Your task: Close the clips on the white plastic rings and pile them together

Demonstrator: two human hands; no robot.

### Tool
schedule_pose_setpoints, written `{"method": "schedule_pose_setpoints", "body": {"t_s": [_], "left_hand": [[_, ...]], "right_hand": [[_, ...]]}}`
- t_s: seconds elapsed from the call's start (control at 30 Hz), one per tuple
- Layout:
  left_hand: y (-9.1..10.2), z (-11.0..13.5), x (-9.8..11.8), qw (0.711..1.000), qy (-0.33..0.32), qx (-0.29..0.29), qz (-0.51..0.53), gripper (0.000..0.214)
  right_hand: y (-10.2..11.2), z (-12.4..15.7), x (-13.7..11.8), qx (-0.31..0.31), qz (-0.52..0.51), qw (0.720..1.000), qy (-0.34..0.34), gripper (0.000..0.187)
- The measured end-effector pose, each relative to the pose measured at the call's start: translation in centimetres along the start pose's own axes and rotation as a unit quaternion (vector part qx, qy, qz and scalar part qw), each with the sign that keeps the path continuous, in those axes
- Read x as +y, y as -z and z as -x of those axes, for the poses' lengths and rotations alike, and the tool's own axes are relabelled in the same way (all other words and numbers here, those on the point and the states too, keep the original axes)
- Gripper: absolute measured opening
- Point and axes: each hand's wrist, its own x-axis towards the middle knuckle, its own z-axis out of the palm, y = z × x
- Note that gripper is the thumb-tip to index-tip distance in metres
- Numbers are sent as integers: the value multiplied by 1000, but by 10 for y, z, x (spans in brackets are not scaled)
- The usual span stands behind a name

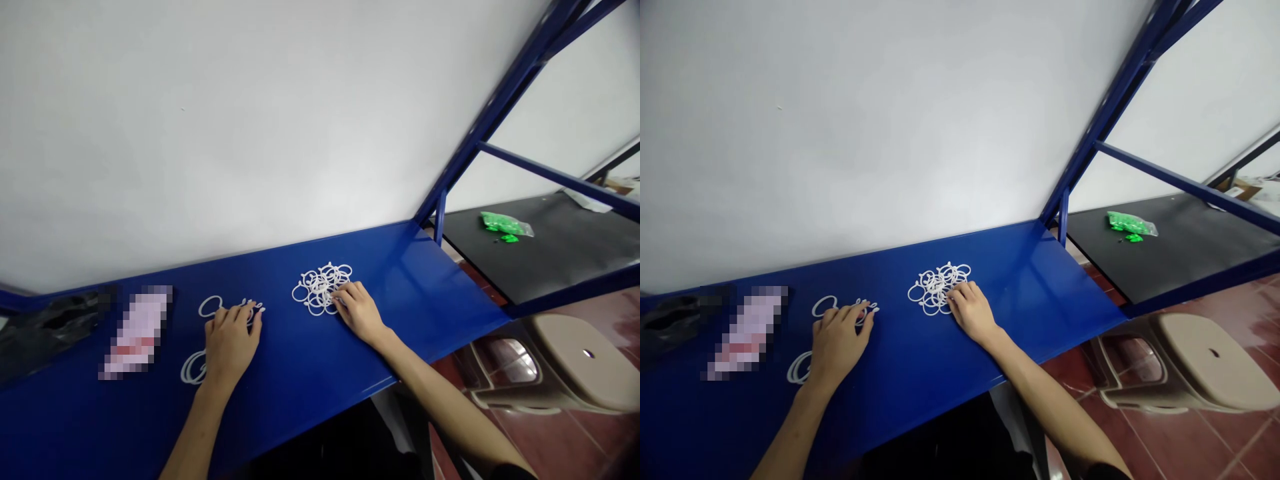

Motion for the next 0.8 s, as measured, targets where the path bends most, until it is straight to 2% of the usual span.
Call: {"method": "schedule_pose_setpoints", "body": {"t_s": [0.23, 0.4, 0.57, 0.7, 0.8], "left_hand": [[-2, 0, -4, 999, -1, 8, 53, 37], [-1, -1, -3, 993, 3, 68, 101, 31], [5, -3, 0, 983, 17, 140, 120, 30], [13, -5, 2, 966, 66, 171, 183, 34], [20, -5, 3, 944, 133, 143, 265, 37]], "right_hand": [[2, 1, 0, 3, 0, 1000, -13, 17], [3, 3, 0, 16, -6, 1000, -18, 16], [5, 2, -3, 55, -9, 998, -17, 15], [7, 0, -16, 68, -23, 997, 7, 17], [5, -4, -37, 37, -49, 997, 38, 18]]}}
